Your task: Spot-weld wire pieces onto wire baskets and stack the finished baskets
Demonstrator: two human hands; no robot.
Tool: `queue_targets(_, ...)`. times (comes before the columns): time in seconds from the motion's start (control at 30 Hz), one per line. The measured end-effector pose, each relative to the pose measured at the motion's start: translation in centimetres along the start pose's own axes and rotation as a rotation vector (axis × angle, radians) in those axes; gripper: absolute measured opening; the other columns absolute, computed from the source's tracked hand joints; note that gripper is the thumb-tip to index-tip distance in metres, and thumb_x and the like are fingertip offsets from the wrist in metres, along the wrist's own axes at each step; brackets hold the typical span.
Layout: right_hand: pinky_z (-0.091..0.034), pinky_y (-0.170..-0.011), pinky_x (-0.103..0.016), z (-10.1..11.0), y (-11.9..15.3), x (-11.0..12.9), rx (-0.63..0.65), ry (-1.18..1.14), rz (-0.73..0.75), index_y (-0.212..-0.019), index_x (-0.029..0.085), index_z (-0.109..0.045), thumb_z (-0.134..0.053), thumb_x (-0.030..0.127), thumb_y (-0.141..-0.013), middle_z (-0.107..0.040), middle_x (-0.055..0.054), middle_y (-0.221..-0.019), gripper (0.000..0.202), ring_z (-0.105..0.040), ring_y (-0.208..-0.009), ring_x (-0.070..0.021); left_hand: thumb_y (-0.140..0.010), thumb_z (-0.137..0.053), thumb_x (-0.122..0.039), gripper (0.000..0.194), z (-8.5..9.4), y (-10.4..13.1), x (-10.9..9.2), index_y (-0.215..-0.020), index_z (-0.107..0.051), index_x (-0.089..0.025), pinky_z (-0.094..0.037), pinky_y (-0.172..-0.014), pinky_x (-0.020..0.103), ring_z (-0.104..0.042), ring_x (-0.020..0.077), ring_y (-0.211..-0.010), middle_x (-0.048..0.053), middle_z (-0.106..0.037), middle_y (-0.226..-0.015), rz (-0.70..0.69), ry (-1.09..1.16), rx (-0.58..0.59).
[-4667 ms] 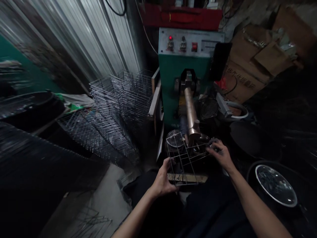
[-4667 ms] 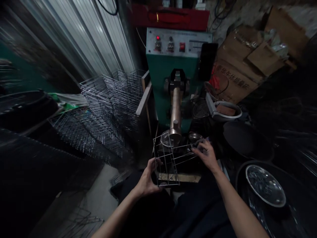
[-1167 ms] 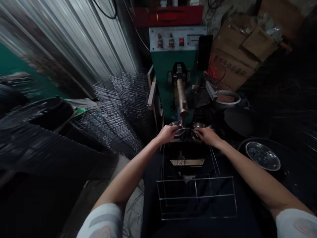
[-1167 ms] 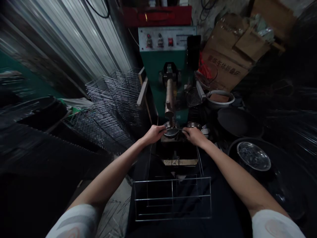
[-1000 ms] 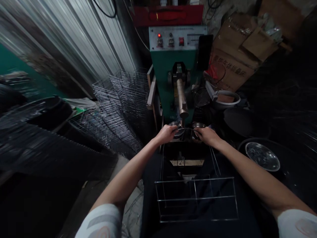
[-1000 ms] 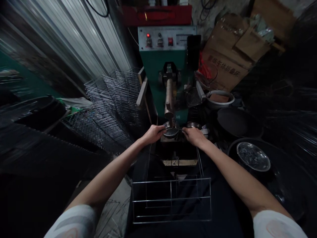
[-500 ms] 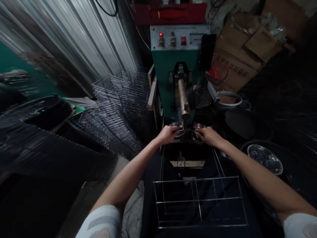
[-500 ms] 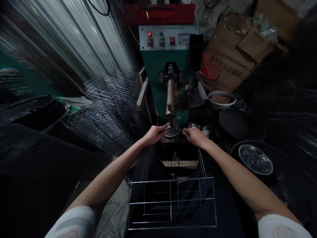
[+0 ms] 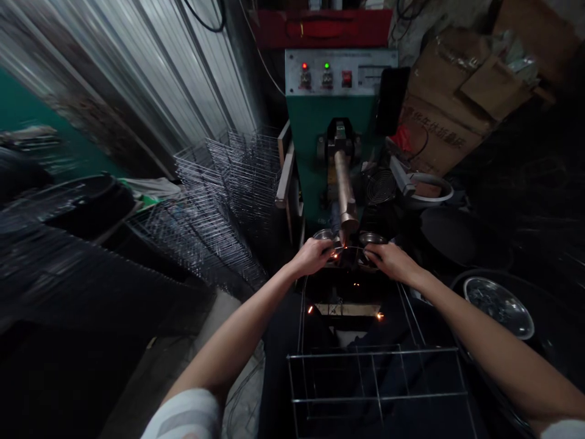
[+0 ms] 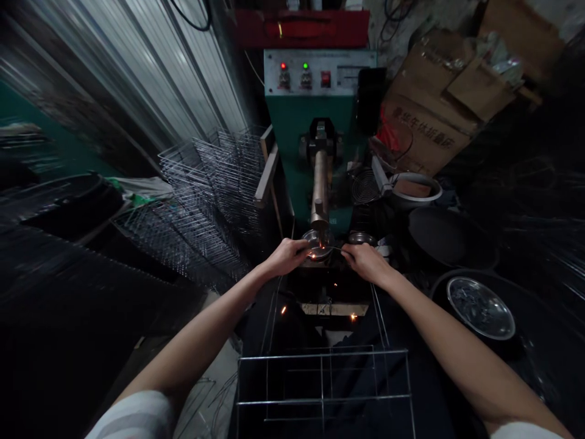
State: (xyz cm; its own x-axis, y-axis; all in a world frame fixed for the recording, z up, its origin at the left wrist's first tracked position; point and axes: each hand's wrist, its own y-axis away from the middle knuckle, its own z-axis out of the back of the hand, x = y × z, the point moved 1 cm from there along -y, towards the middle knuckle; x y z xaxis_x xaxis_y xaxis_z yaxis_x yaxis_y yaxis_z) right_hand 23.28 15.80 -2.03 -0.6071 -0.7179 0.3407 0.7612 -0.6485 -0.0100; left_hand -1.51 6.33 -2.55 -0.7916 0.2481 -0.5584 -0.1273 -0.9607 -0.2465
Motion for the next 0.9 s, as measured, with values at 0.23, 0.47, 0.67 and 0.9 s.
queue_targets(0.23,-0.043,-0.072,-0.028,-0.2,-0.2,-0.6,-0.022,-0.085,0.044,-0.101,0.023,-0.074,-0.053,0.027,-0.103,-0.074,-0.005,-0.093,0.021,-0.069,-0.085,-0.0223,-0.093,-0.056,-0.02,0.021,0.3,0.0,-0.3,-0.076,-0.066,-0.014,-0.027,-0.058,0.024,-0.037,0.01,-0.056,-0.006,-0.045,-0.059,0.018,-0.004,0.002)
queue_targets(0.47,-0.049,-0.081,-0.029,-0.8,-0.3,-1.1,-0.073,-0.125,0.064,-0.104,0.024,-0.076,-0.054,0.029,-0.104,-0.077,-0.006,-0.1,0.022,-0.072,-0.092,-0.0238,-0.094,-0.055,-0.02,0.02,0.2,0.1,-0.4,-0.078,-0.067,-0.015,-0.027,-0.058,0.025,-0.039,0.0114,-0.055,-0.004,-0.047,-0.059,0.05,-0.013,0.007)
queue_targets(0.67,-0.053,-0.087,-0.033,-0.8,-0.1,-0.9,-0.089,-0.158,0.066,-0.11,0.022,-0.077,-0.056,0.026,-0.103,-0.078,-0.008,-0.108,0.023,-0.073,-0.1,-0.0266,-0.095,-0.055,-0.023,0.02,0.1,0.1,-0.3,-0.084,-0.07,-0.015,-0.031,-0.06,0.025,-0.046,0.0124,-0.058,-0.002,-0.055,-0.065,0.062,-0.017,0.014)
queue_targets(0.9,-0.055,-0.092,-0.037,-1.1,0.2,-0.8,-0.111,-0.203,0.047,-0.115,0.02,-0.077,-0.055,0.029,-0.102,-0.078,-0.008,-0.11,0.027,-0.073,-0.104,-0.0291,-0.095,-0.056,-0.022,0.018,0.2,0.1,-0.5,-0.09,-0.072,-0.015,-0.035,-0.06,0.023,-0.05,0.0127,-0.058,-0.001,-0.059,-0.067,0.051,-0.012,0.016)
